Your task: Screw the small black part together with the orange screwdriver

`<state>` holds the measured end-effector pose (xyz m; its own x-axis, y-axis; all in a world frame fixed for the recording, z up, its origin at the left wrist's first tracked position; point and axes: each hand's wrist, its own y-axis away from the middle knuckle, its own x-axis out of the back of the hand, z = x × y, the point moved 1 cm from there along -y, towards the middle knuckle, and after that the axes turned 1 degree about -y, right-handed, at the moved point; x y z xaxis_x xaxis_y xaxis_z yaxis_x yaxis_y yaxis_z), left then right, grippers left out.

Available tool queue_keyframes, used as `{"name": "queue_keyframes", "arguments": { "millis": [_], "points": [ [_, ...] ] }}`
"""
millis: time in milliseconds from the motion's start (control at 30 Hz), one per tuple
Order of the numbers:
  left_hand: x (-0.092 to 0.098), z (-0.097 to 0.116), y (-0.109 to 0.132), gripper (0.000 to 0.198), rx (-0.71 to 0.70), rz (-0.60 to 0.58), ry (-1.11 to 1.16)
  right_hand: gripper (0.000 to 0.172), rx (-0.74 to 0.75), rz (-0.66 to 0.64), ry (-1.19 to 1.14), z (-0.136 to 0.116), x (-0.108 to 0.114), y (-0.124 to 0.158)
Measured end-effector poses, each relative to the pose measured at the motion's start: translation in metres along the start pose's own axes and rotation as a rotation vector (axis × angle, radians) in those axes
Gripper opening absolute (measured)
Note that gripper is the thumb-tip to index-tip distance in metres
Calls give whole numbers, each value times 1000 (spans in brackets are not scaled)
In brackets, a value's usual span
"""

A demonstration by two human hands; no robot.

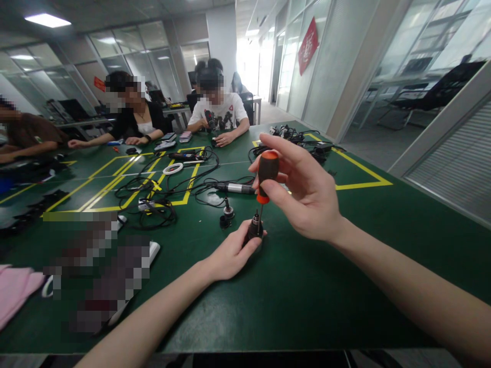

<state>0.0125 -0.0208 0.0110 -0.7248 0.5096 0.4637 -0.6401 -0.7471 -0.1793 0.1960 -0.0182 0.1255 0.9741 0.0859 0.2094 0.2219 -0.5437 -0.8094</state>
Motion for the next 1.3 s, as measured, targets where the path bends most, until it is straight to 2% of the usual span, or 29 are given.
{"name": "queue_keyframes", "arguments": {
  "millis": [267,433,600,800,967,1133,1300],
  "points": [
    [-2,-2,0,40,7,5,14,37,4,-10,-62,0,-1,1],
    [-3,-1,0,38,-3,10,-15,44,31,15,-26,4,0,3],
    [-3,-1,-1,32,-2,16,-44,41,55,44,47,7,2,3],
    [-1,1,-1,28,8,21,-48,55,0,2,25,3,3,1],
    [3,2,-2,30,-21,57,-74,50,-41,-53,52,0,5,-1],
    [5,1,-4,26,-69,93,-78,73,-43,-123,168,1,5,0],
    [6,-1,-4,24,-88,97,-81,86,-115,-180,280,-1,11,-1]
  ]
}}
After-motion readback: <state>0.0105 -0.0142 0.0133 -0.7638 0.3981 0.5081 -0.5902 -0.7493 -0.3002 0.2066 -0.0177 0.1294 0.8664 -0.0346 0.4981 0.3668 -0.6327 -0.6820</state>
